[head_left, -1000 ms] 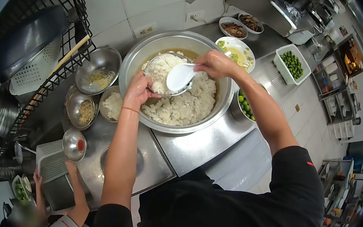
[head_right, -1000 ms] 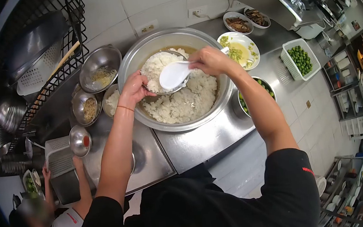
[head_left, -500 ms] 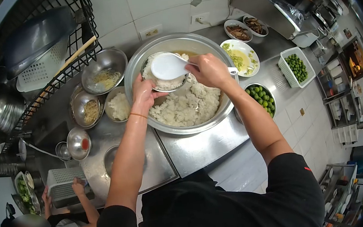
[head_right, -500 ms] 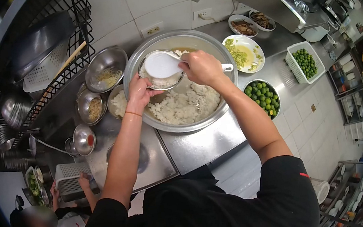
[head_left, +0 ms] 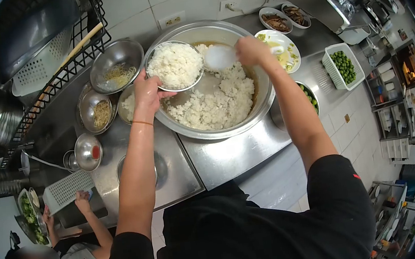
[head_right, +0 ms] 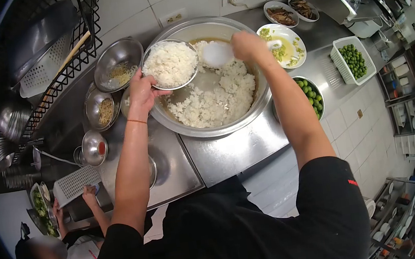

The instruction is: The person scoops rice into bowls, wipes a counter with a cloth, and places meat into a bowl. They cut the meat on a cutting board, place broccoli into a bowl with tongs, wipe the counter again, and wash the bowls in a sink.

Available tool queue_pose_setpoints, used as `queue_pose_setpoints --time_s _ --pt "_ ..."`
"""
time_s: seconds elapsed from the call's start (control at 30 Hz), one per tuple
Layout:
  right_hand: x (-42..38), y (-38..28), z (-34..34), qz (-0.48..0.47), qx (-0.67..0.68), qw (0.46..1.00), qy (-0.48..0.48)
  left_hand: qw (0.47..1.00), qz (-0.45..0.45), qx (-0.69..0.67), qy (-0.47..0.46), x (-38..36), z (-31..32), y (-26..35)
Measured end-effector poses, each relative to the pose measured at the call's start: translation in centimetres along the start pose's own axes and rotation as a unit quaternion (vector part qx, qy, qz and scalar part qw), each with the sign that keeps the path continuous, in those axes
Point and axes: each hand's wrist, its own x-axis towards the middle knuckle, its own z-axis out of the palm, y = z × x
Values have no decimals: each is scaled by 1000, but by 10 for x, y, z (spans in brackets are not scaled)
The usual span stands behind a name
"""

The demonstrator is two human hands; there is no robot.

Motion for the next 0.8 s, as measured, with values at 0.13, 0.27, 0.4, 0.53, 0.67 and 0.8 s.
queue_pose_setpoints --time_s 0.13,0.27,0.4,0.53,0.67,0.8 --pt "-29 -33 71 -86 -31 973 -211 1000 1 -20 5 7 -9 -3" --pt "-41 -50 105 -190 74 917 -343 1000 -7 10 -2 6 -9 0" --pt "-38 -47 31 -85 199 870 -442 999 -3 19 32 5 -1 2" --pt "-18 -50 -58 -81 187 900 -386 999 -14 30 13 6 5 1" --pt "-15 -69 -107 -104 -38 983 -143 998 -57 27 -11 8 16 -9" --pt "-60 -43 -130 30 -52 998 -2 989 -128 -49 -47 17 25 -32"
